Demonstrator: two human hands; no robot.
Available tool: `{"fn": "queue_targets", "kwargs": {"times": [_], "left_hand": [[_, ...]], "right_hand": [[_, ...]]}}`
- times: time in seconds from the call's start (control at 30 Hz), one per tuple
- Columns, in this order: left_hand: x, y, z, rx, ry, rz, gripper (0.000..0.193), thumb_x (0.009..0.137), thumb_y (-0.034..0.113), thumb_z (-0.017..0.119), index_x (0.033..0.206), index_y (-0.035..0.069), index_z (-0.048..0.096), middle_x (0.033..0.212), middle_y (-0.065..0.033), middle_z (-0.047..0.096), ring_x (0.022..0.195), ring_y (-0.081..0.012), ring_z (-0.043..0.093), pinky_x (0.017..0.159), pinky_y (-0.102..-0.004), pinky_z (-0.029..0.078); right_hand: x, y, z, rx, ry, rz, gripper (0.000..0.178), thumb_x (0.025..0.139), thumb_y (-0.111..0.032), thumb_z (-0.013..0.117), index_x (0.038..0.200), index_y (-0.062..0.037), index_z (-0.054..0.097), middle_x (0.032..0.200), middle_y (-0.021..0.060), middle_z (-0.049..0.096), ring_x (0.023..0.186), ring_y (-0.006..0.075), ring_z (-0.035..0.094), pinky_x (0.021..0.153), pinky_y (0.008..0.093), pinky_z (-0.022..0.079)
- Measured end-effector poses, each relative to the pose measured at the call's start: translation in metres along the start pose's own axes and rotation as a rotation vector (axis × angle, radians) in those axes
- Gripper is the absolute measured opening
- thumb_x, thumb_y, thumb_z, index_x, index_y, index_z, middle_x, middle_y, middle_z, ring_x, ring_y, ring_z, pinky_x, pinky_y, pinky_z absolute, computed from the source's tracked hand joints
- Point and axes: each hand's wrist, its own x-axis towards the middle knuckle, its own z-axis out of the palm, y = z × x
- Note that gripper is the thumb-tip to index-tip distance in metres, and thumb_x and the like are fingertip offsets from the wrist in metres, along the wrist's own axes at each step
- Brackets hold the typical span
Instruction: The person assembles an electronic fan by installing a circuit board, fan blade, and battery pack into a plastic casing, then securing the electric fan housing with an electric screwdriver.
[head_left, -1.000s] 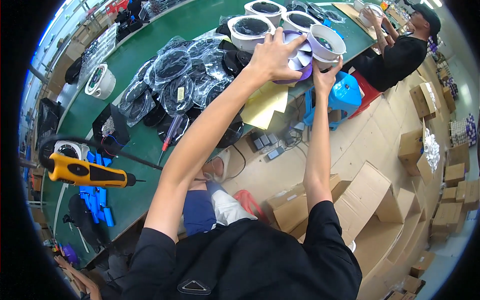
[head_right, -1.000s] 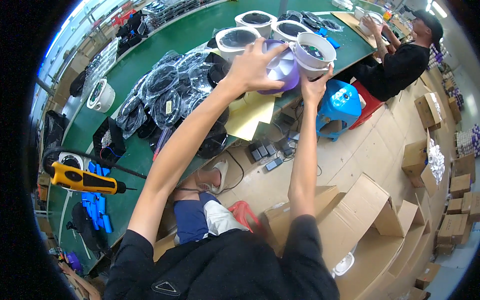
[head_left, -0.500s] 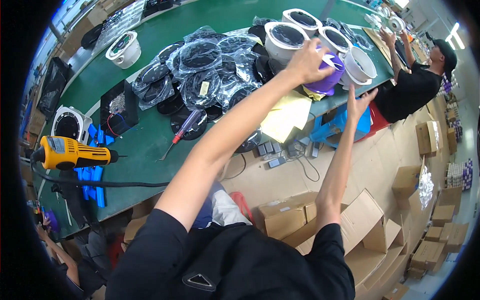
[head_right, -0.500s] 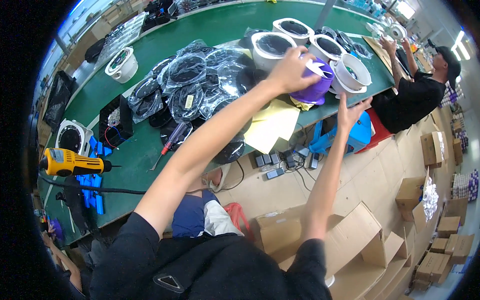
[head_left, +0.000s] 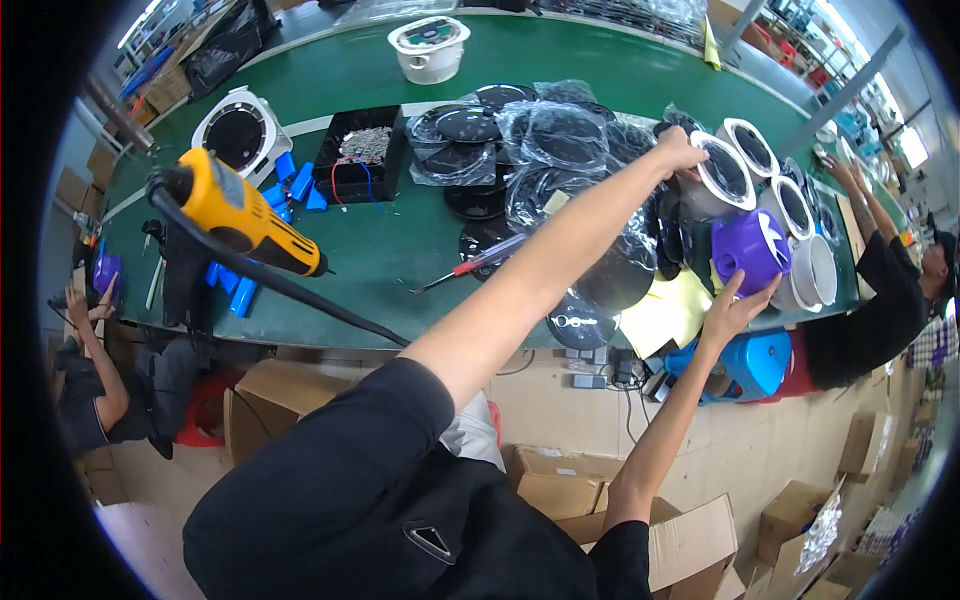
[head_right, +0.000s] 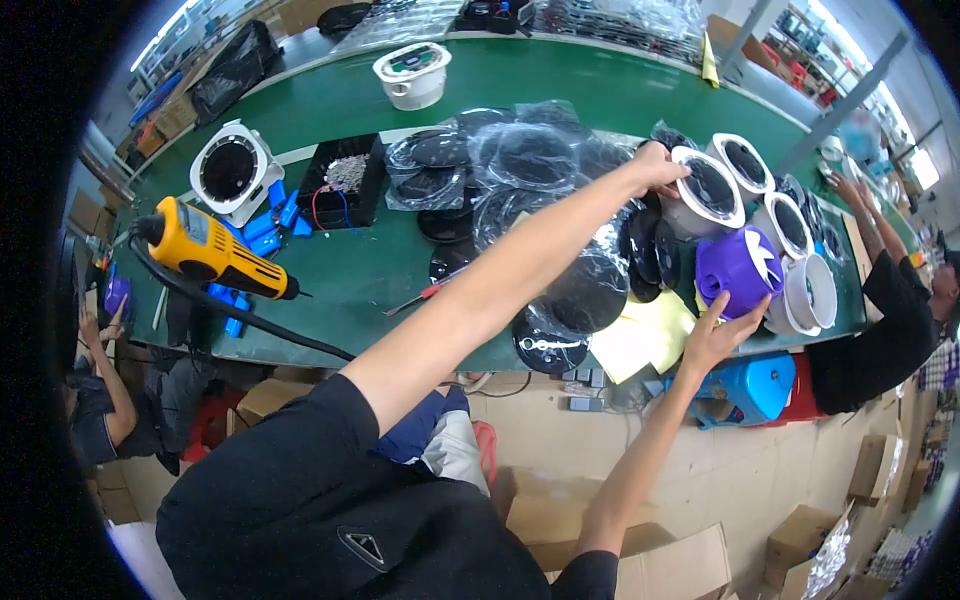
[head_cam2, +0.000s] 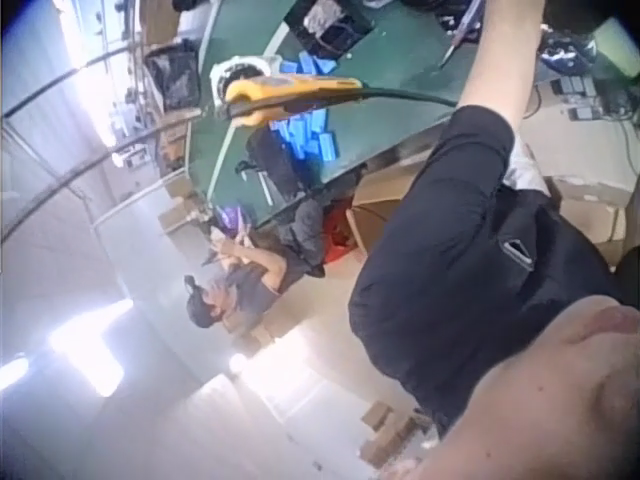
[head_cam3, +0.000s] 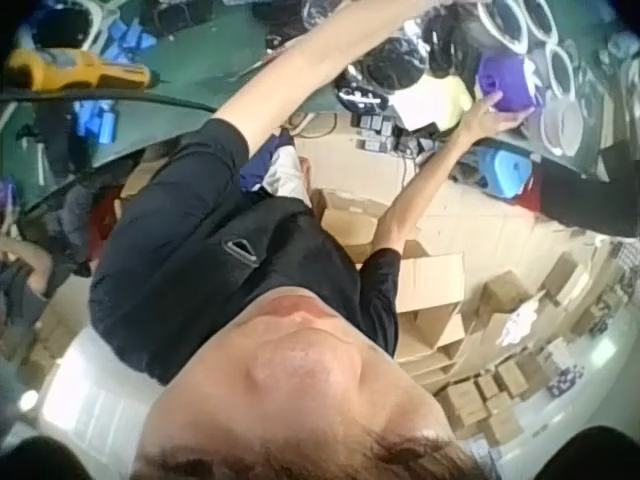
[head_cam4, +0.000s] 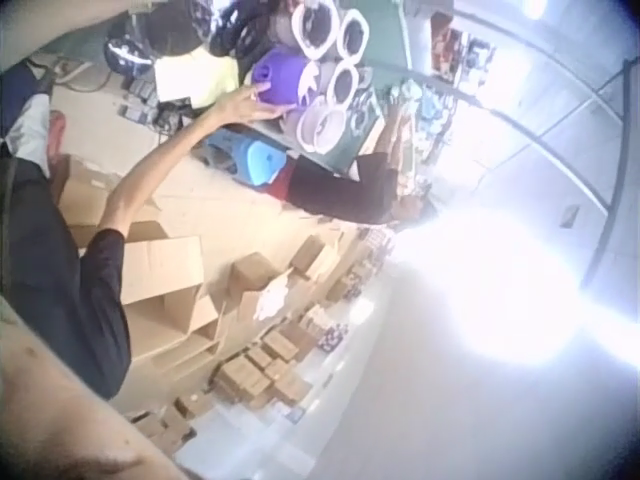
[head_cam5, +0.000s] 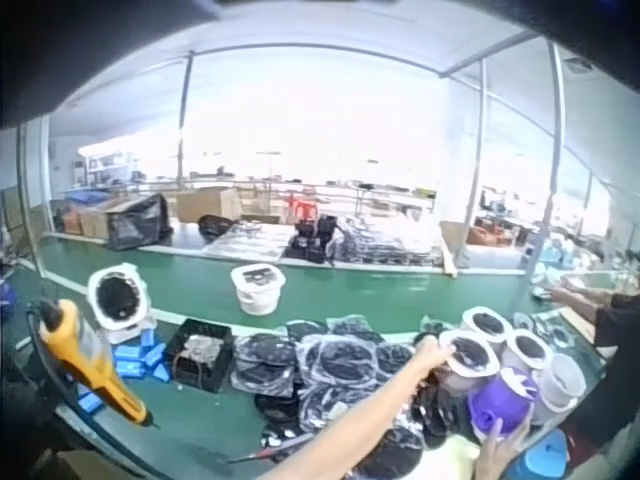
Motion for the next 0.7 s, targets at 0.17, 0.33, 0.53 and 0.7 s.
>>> {"fn": "queue_targets", "kwargs": {"times": [0.17,0.33,0.53,0.7], "left_hand": [[-0.002,-0.001,0.02,0.011,0.217,0.224,0.025,0.082,0.004,0.073,0.089,-0.002,0.05,0.085,-0.015,0.067,0.066,-0.0244,0.072,0.049,-0.0339,0.062],[-0.026,0.04,0.0,-0.097,0.436,0.608,0.027,0.075,0.015,0.073,0.089,0.002,0.053,0.075,-0.0166,0.066,0.073,-0.0373,0.068,0.068,-0.047,0.052],[-0.218,0.09,0.025,-0.27,0.242,0.75,0.021,0.088,0.003,0.067,0.094,0.003,0.047,0.078,-0.0058,0.057,0.078,-0.0126,0.064,0.062,-0.029,0.053],[-0.432,0.053,-0.082,-0.67,-0.342,-0.049,0.028,0.095,0.016,0.068,0.115,0.003,0.054,0.103,-0.0066,0.064,0.096,-0.0107,0.062,0.082,-0.0276,0.051]], "right_hand": [[-0.002,0.001,-0.005,-0.053,-0.021,0.018,0.072,0.1,-0.029,0.061,0.158,-0.0068,0.025,0.146,0.032,0.041,0.13,0.0467,0.046,0.109,0.0503,0.039],[0.001,-0.005,0.012,-0.022,-0.026,-0.046,0.072,0.1,-0.031,0.061,0.158,-0.0076,0.025,0.145,0.0329,0.042,0.122,0.0473,0.052,0.104,0.0512,0.042],[0.007,0.021,-0.006,-0.053,0.076,-0.014,0.078,0.097,-0.036,0.064,0.154,0.0022,0.027,0.149,0.0325,0.038,0.134,0.0468,0.043,0.112,0.0495,0.035],[-0.01,-0.006,-0.013,0.141,0.058,-0.028,0.051,0.095,-0.02,0.061,0.135,0.0058,0.046,0.136,0.0277,0.051,0.126,0.043,0.05,0.108,0.0453,0.039]]}}
